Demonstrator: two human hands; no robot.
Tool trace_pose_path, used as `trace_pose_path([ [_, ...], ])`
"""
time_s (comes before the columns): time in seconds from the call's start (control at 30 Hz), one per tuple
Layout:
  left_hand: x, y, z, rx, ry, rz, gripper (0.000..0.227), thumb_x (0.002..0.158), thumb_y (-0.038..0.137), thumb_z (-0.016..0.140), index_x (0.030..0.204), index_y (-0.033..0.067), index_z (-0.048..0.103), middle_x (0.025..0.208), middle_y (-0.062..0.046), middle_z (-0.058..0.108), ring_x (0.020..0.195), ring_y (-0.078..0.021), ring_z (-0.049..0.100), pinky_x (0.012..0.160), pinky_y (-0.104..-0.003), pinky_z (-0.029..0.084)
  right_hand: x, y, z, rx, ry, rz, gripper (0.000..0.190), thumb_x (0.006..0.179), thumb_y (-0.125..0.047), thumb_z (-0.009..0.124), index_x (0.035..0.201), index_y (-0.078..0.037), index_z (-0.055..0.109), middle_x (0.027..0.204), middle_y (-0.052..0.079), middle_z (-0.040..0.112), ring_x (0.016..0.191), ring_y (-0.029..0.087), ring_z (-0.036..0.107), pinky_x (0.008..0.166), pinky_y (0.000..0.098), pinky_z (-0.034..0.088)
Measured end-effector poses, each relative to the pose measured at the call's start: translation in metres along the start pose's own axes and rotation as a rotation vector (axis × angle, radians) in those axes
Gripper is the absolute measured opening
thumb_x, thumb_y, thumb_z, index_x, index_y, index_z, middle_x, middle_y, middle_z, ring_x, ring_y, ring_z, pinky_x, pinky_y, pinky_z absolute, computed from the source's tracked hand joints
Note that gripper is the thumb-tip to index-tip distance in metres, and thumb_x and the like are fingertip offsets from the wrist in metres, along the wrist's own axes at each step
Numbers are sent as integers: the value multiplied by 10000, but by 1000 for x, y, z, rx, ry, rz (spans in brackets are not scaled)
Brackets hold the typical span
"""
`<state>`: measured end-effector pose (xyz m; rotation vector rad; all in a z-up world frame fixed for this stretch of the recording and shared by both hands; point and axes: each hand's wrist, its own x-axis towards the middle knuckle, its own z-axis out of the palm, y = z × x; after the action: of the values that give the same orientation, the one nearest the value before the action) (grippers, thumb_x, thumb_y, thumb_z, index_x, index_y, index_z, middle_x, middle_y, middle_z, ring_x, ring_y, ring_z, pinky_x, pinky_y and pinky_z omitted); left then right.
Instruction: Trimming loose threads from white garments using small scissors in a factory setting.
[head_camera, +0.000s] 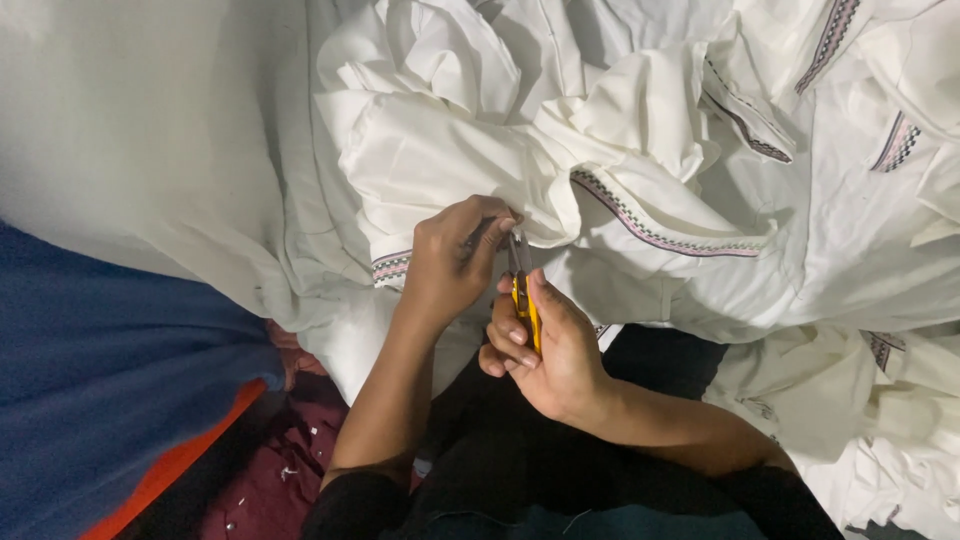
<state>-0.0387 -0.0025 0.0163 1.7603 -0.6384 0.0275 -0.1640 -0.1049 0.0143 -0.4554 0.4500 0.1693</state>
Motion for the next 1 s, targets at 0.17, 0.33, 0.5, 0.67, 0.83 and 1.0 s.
trace_pose_path([
  [0.17, -1, 1, 5, 11, 9, 13, 81, 972, 77, 688, 892, 72, 701, 679, -115, 690, 622, -332, 707, 583, -383, 571, 1, -2, -4, 37, 11, 12, 371, 1097, -429, 441, 1148, -104, 612, 622, -14, 412, 435, 74, 334, 546, 364, 481],
  [0.33, -1, 1, 7, 31, -5, 20, 79, 968, 68, 690, 890, 61, 702, 663, -123, 676, 610, -339, 699, 575, -383, 571, 2, -7, -5, 81, 23, 31, 364, 1104, -428, 436, 1131, -113, 617, 616, -32, 396, 437, 61, 320, 553, 327, 468],
  [0.5, -2, 2, 7, 38, -26, 4, 79, 958, 55, 698, 880, 49, 696, 675, -133, 682, 630, -346, 707, 598, -392, 575, 3, -7, -12, 157, 18, 97, 312, 1090, -398, 484, 1112, -127, 636, 608, -58, 358, 433, 49, 317, 543, 290, 447],
  [0.67, -5, -1, 8, 56, -19, -36, 78, 966, 61, 686, 891, 49, 702, 687, -136, 698, 649, -343, 722, 609, -396, 583, 4, -8, -20, 178, 22, 100, 295, 1089, -378, 495, 1089, -127, 651, 599, -60, 336, 419, 54, 309, 528, 280, 437],
  [0.83, -6, 12, 1, 7, 4, -48, 96, 977, 68, 674, 884, 56, 695, 685, -133, 683, 602, -297, 659, 595, -382, 542, 5, -17, -30, 184, -13, 72, 298, 1100, -363, 471, 1088, -121, 645, 602, -52, 335, 413, 57, 314, 523, 286, 435],
  [1.0, -16, 13, 1, -53, 8, -34, 40, 973, 47, 665, 941, 68, 679, 845, -140, 714, 763, -336, 694, 706, -416, 571, 1, -26, -30, 125, -30, 41, 324, 1101, -401, 455, 1107, -132, 635, 614, -45, 351, 417, 60, 321, 531, 299, 444],
])
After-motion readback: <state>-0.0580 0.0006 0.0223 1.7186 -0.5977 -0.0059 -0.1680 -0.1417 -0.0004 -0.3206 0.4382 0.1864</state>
